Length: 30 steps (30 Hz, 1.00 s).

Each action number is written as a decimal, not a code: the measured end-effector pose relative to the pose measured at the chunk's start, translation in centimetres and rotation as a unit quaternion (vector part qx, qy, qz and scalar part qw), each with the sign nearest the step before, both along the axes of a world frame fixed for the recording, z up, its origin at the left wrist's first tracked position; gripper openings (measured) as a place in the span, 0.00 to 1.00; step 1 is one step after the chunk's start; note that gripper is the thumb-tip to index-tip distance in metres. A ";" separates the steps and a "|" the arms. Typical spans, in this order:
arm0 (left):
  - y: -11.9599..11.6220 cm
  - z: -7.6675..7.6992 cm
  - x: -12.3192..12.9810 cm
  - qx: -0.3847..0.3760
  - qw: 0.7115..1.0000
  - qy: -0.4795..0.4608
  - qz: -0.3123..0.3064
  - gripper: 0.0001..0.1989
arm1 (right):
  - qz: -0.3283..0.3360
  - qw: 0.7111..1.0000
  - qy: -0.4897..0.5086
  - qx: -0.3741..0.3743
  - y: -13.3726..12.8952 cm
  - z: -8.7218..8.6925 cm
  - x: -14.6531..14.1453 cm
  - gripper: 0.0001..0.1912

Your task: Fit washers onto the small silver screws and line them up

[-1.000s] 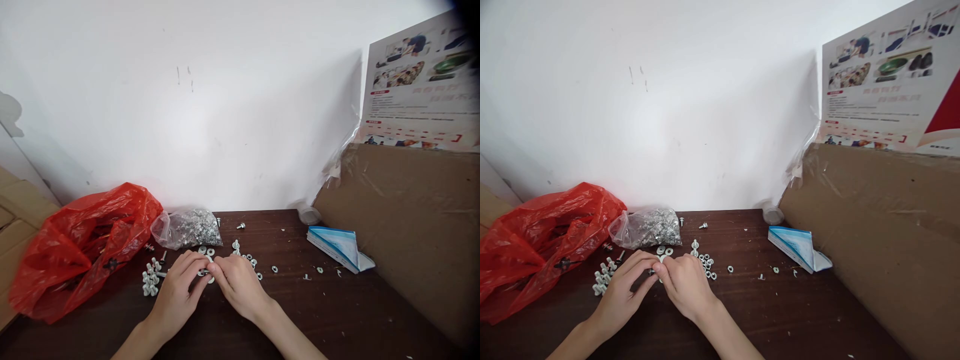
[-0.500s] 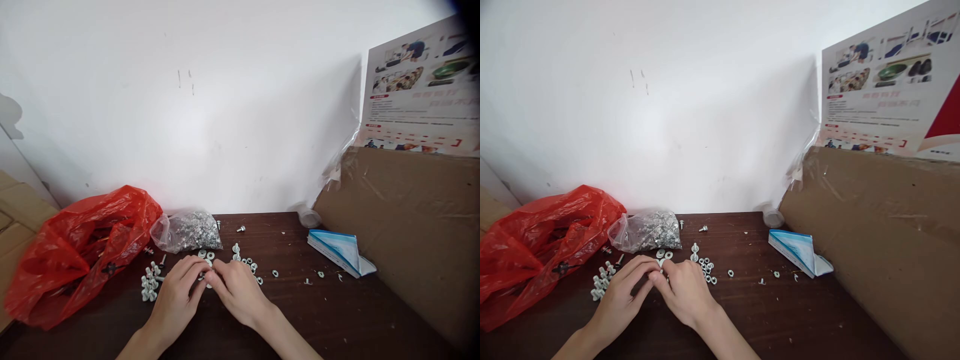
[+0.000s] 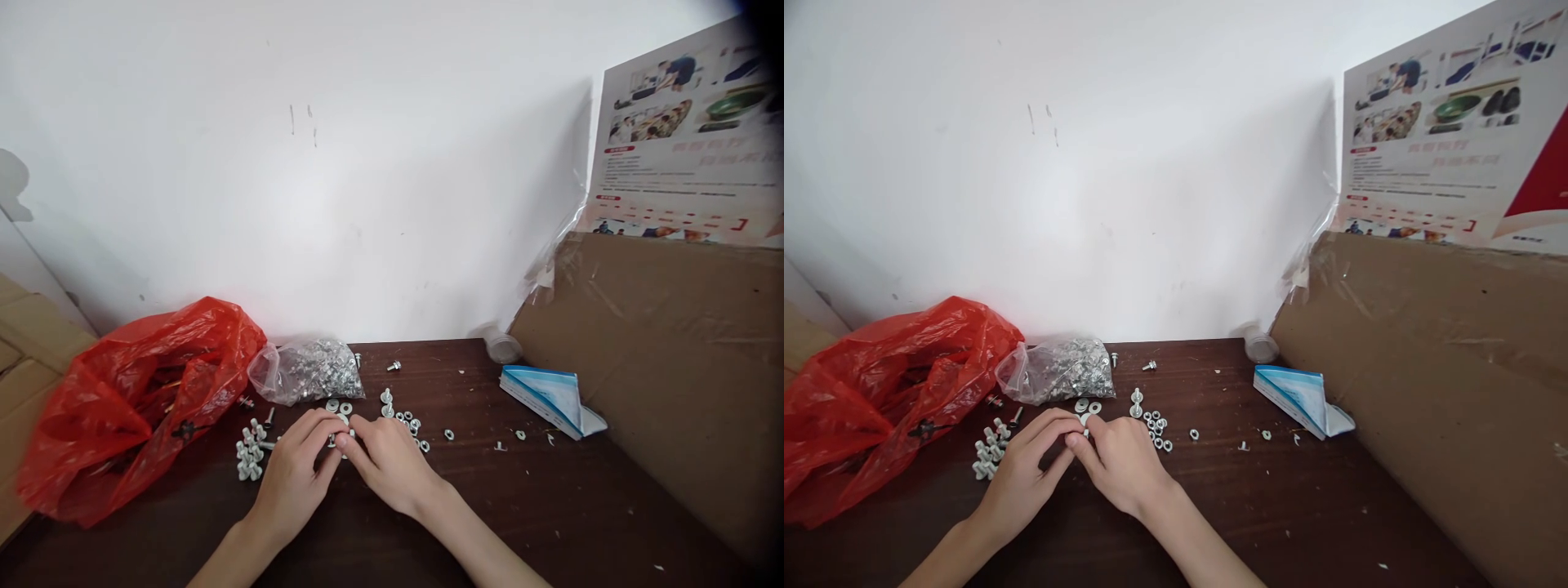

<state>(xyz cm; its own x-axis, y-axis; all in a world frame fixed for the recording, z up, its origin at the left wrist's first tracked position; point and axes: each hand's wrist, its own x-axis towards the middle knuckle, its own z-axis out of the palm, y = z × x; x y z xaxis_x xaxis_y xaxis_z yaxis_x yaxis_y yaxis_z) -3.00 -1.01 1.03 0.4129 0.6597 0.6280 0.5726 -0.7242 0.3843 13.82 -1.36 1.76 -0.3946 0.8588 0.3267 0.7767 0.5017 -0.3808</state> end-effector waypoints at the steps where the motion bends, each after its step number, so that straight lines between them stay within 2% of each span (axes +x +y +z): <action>1: 0.1 0.0 0.0 -0.002 1.000 -0.002 -0.003 0.07 | 0.000 1.000 -0.003 -0.003 0.0 0.0 -0.1 0.21; 9: 0.2 0.1 -0.2 -0.029 0.999 -0.020 -0.024 0.09 | -0.007 0.999 0.031 -0.008 0.0 -0.7 -0.4 0.24; 13: 0.2 0.3 0.0 -0.095 0.992 -0.081 -0.019 0.14 | -0.027 0.996 0.084 -0.032 0.2 -0.8 -0.2 0.23; 16: 0.3 0.2 0.1 -0.178 0.972 -0.151 -0.003 0.10 | -0.049 0.992 0.110 -0.033 0.5 -1.0 0.1 0.22; 21: 0.3 0.3 0.5 -0.295 0.929 -0.225 -0.005 0.14 | -0.046 0.990 0.126 -0.033 0.4 -1.2 0.3 0.21; 25: 0.3 0.3 0.6 -0.326 0.910 -0.255 -0.008 0.13 | -0.032 0.992 0.117 -0.039 0.3 -1.4 0.1 0.21; 30: 0.3 0.0 0.5 -0.332 0.903 -0.273 -0.021 0.12 | -0.024 0.992 0.117 -0.044 0.4 -1.6 0.1 0.21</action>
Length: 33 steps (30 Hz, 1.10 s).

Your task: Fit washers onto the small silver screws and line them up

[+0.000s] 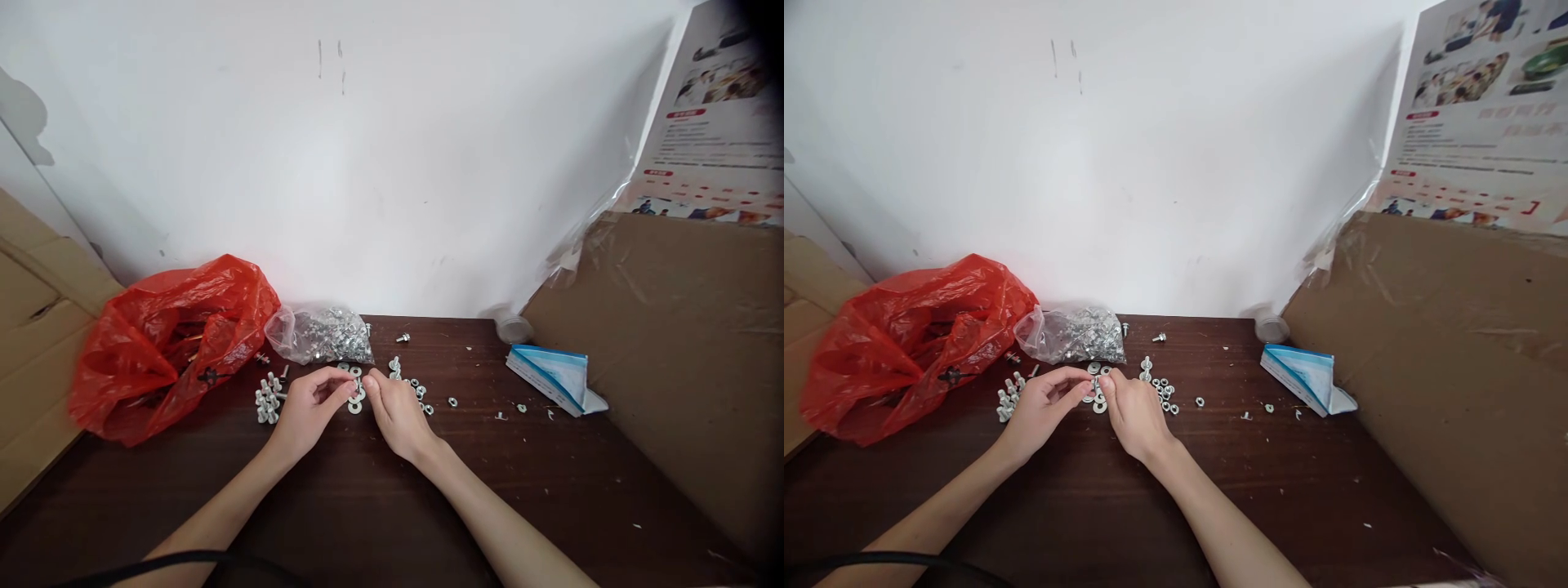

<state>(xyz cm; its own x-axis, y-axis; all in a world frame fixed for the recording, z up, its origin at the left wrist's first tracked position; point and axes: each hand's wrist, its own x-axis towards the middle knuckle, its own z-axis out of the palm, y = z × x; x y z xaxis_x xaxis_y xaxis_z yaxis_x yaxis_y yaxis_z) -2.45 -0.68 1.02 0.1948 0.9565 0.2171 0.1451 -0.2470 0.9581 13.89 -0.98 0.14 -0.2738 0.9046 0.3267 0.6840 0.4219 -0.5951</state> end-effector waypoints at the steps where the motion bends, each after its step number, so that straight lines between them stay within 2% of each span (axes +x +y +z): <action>1: 0.0 0.0 0.0 0.008 1.000 -0.001 -0.001 0.12 | 0.001 1.000 0.001 0.001 0.0 -0.1 0.0 0.21; 7: -0.4 0.0 0.1 0.110 0.993 0.031 -0.018 0.06 | 0.002 1.000 0.014 0.004 0.0 -0.2 0.2 0.22; 9: -0.4 -0.1 0.1 0.095 0.995 0.015 -0.018 0.07 | 0.003 1.000 0.017 0.004 -0.1 -0.1 0.2 0.22; 12: -0.3 -0.2 0.1 0.019 0.999 -0.004 -0.029 0.10 | 0.000 1.000 0.013 0.006 -0.2 0.0 0.1 0.21; 14: -0.3 -0.2 0.1 -0.005 0.999 -0.005 -0.041 0.11 | -0.003 1.000 0.008 0.008 -0.2 0.0 0.1 0.22; 19: -0.4 0.0 0.2 0.049 0.998 0.006 -0.024 0.12 | -0.005 1.000 0.001 0.012 -0.2 0.1 0.1 0.22; 23: -0.6 0.0 0.2 0.044 0.998 0.027 -0.044 0.10 | -0.003 1.000 -0.001 0.010 -0.2 0.0 0.1 0.22; 26: -0.6 -0.1 0.2 0.089 0.994 0.053 -0.027 0.09 | 0.001 1.000 0.004 0.010 -0.1 0.0 0.2 0.22; 28: -0.7 -0.1 0.1 0.110 0.992 0.056 -0.020 0.11 | -0.001 1.000 0.008 0.010 -0.1 0.0 0.2 0.22; 30: -0.7 -0.2 0.1 0.100 0.993 0.056 -0.029 0.13 | -0.002 1.000 0.009 0.008 -0.2 0.0 0.2 0.21; 33: -0.7 -0.1 0.1 0.084 0.992 0.081 -0.042 0.10 | 0.004 1.000 0.005 0.004 -0.2 0.0 0.1 0.22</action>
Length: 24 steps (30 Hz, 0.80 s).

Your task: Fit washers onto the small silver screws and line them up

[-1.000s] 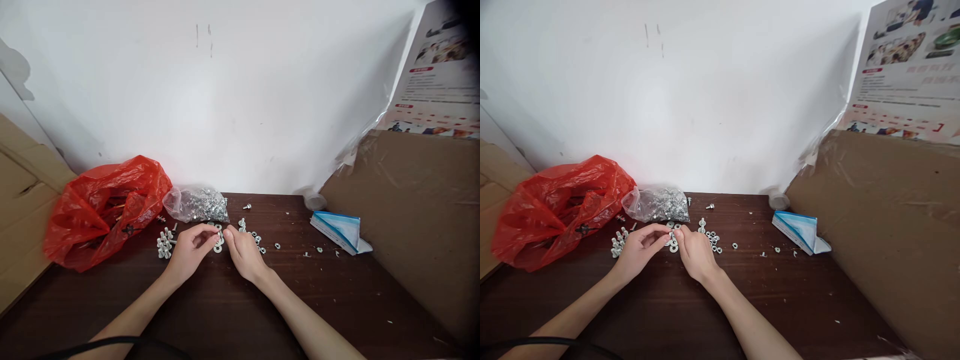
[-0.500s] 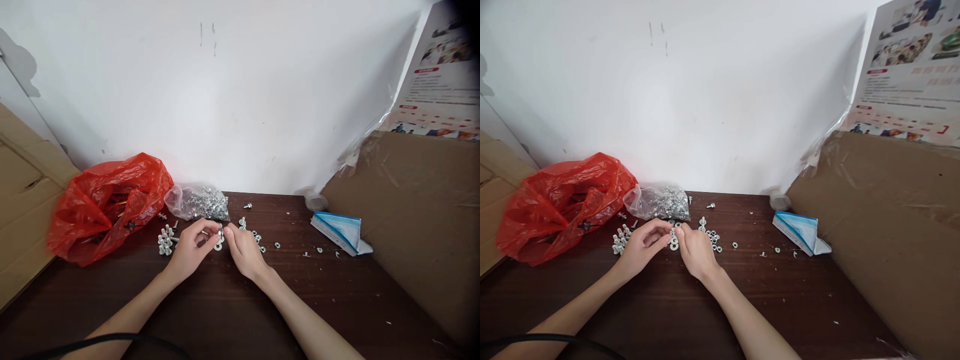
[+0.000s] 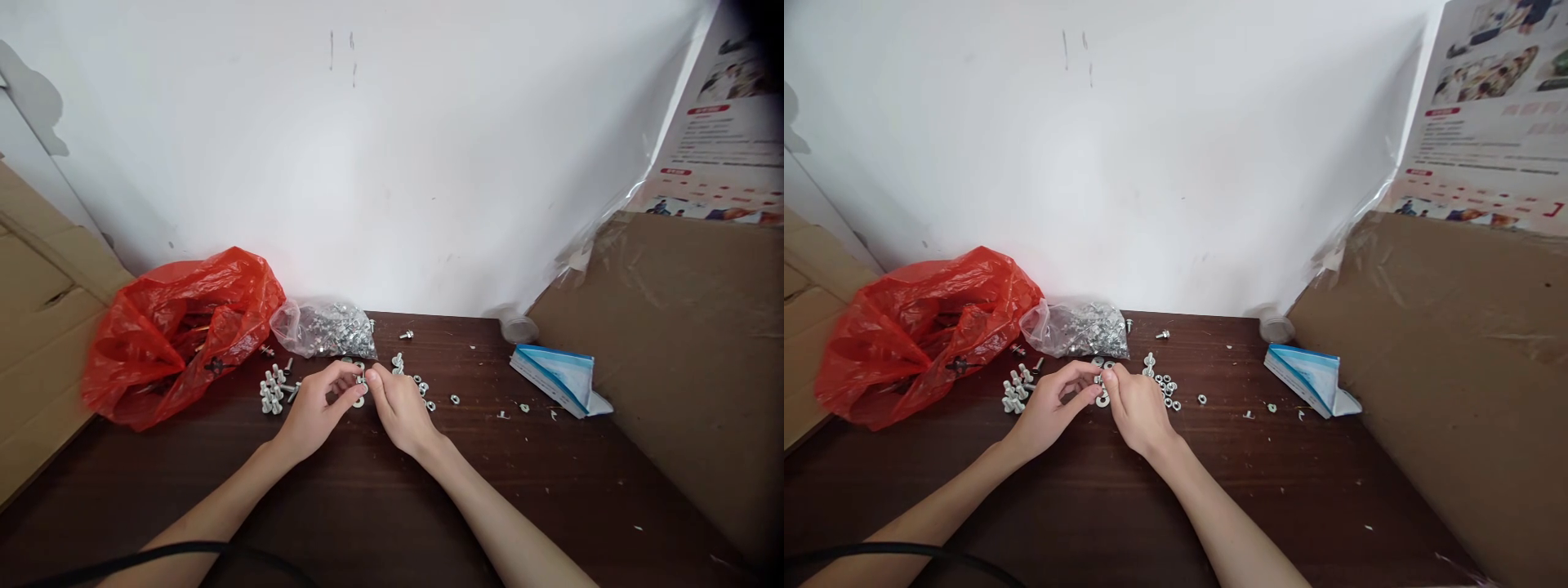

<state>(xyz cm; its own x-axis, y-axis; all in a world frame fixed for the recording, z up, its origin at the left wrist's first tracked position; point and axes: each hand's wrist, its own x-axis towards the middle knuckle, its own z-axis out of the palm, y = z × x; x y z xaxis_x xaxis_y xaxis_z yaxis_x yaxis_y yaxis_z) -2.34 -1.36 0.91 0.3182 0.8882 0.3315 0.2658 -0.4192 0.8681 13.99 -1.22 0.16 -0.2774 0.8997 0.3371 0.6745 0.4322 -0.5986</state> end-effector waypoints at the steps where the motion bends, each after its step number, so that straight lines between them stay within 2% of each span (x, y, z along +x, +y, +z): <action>1: 0.0 0.0 0.0 0.009 1.000 0.009 0.004 0.10 | 0.003 1.000 -0.001 -0.001 0.0 0.0 0.0 0.22; 4: 0.0 0.2 0.1 0.045 0.999 0.009 0.014 0.09 | 0.004 1.000 -0.001 0.001 0.0 0.0 -0.1 0.23; 8: -0.1 0.2 0.2 0.039 0.999 0.008 -0.002 0.18 | 0.002 1.000 -0.001 0.004 0.0 0.2 0.0 0.23; 11: -0.1 0.2 0.2 0.036 0.999 0.031 -0.019 0.14 | 0.006 1.000 -0.002 0.005 -0.1 0.2 0.0 0.23; 15: 0.0 0.3 0.2 0.040 0.999 0.034 -0.001 0.10 | 0.009 1.000 -0.008 0.011 0.0 0.1 0.0 0.23; 24: 0.1 0.3 0.1 0.028 0.999 0.032 0.031 0.12 | 0.007 1.000 -0.005 0.007 0.0 0.2 0.0 0.23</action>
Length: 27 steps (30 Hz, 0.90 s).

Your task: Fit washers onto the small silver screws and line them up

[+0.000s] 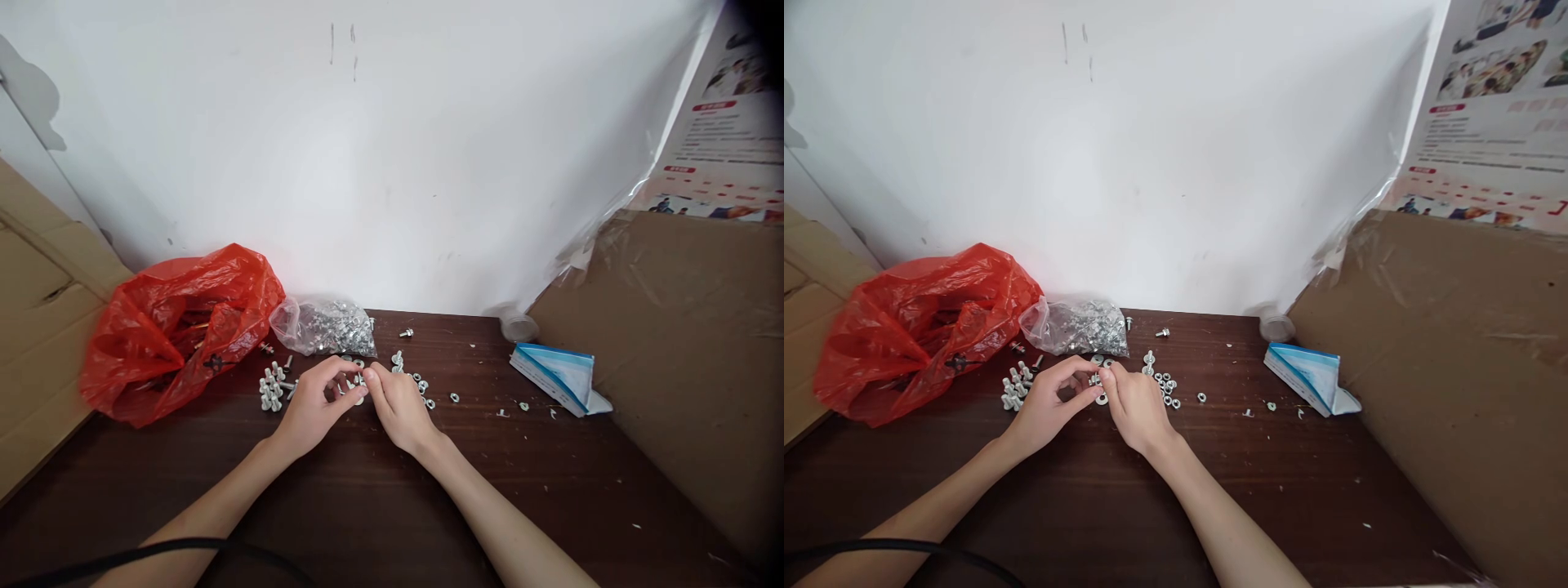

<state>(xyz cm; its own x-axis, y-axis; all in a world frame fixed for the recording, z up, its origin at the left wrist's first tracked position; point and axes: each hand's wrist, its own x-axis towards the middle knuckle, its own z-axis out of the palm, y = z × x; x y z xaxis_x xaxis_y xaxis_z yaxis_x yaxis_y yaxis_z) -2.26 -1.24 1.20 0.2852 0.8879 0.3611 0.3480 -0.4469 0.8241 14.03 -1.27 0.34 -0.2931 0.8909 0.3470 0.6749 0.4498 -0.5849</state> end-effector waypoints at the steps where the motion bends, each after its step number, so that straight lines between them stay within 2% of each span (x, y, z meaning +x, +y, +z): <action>1: 0.0 0.0 0.0 0.000 1.000 0.006 0.002 0.12 | 0.002 1.000 0.001 0.000 0.0 0.0 0.0 0.22; 3: -0.1 0.1 -0.1 -0.003 1.000 0.022 0.010 0.13 | 0.001 1.000 0.002 0.004 0.0 0.0 0.0 0.22; 8: -0.2 0.2 -0.2 -0.013 0.999 0.042 0.021 0.24 | -0.008 1.000 0.003 0.008 0.0 0.1 0.0 0.22; 14: -0.2 0.2 -0.1 -0.010 0.999 0.047 0.006 0.22 | -0.012 1.000 0.001 0.005 0.1 0.1 0.1 0.22; 19: -0.4 0.2 0.0 -0.035 0.999 0.033 0.000 0.19 | -0.009 1.000 0.010 -0.006 0.0 0.3 0.1 0.21; 27: -0.3 0.3 0.0 -0.034 0.999 0.042 0.006 0.16 | -0.004 1.000 0.023 -0.014 0.1 0.3 0.1 0.20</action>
<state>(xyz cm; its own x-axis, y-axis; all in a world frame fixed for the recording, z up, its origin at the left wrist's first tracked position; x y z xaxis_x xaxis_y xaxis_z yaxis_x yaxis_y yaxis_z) -2.22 -1.53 1.45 0.3008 0.9130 0.2757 0.4224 -0.3867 0.8198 14.09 -1.18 0.59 -0.2712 0.9026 0.3344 0.6505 0.4279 -0.6274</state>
